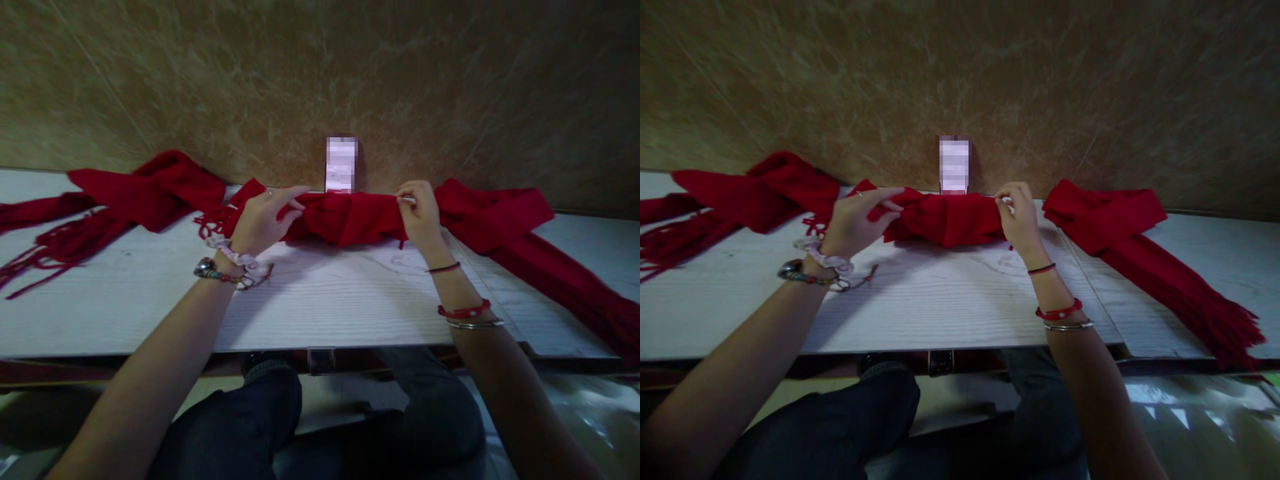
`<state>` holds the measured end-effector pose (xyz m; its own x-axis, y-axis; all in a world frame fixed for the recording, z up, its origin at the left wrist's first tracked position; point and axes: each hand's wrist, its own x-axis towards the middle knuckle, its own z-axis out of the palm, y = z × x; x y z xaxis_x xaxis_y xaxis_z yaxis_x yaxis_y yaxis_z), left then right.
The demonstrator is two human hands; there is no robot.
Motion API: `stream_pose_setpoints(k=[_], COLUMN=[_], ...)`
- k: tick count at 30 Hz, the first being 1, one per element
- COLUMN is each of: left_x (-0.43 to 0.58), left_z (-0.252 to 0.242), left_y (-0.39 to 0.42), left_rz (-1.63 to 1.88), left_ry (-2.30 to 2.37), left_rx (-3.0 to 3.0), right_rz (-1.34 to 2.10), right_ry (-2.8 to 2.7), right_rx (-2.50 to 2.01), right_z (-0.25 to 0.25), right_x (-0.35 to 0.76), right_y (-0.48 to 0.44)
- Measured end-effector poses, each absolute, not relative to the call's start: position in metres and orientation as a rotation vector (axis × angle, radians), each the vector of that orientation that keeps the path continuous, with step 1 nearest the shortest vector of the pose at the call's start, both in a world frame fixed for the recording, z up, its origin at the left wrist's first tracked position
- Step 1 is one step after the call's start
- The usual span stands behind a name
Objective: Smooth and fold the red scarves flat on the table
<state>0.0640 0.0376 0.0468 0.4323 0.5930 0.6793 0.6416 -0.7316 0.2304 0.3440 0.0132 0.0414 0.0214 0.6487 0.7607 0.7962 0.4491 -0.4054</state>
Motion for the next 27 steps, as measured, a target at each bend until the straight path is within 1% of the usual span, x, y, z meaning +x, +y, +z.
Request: stream_pose_setpoints(k=[5, 8, 9, 11, 14, 17, 19, 22, 24, 27], left_x=[0.052, 0.047, 0.045, 0.043, 0.041, 0.043, 0.047, 0.055, 0.060, 0.068], left_z=[0.054, 0.054, 0.052, 0.044, 0.029, 0.022, 0.025, 0.035, 0.040, 0.041], left_y=[0.041, 0.049, 0.053, 0.062, 0.072, 0.073, 0.069, 0.059, 0.052, 0.043], left_rz=[-1.612, -1.715, -1.654, -1.394, -1.002, -0.931, -0.978, -1.054, -0.967, -0.716], left_ry=[-1.199, -1.310, -1.394, -1.554, -1.640, -1.607, -1.493, -1.198, -0.993, -0.797], left_rx=[-2.179, -2.027, -2.036, -2.157, -2.361, -2.393, -2.416, -2.562, -2.755, -2.987], right_rz=[-0.188, -0.185, -0.179, -0.162, -0.069, 0.006, -0.073, -0.201, -0.185, -0.096], right_ry=[-1.306, -1.183, -1.176, -1.216, -1.473, -1.692, -1.692, -1.732, -1.887, -2.184], right_rx=[-1.205, -1.223, -1.243, -1.297, -1.491, -1.688, -1.667, -1.451, -1.298, -1.164], right_z=[0.044, 0.042, 0.039, 0.031, 0.013, 0.004, 0.007, 0.020, 0.027, 0.031], right_x=[0.364, 0.378, 0.381, 0.385, 0.384, 0.378, 0.374, 0.364, 0.356, 0.345], right_y=[0.021, 0.027, 0.030, 0.034, 0.038, 0.038, 0.035, 0.027, 0.020, 0.012])
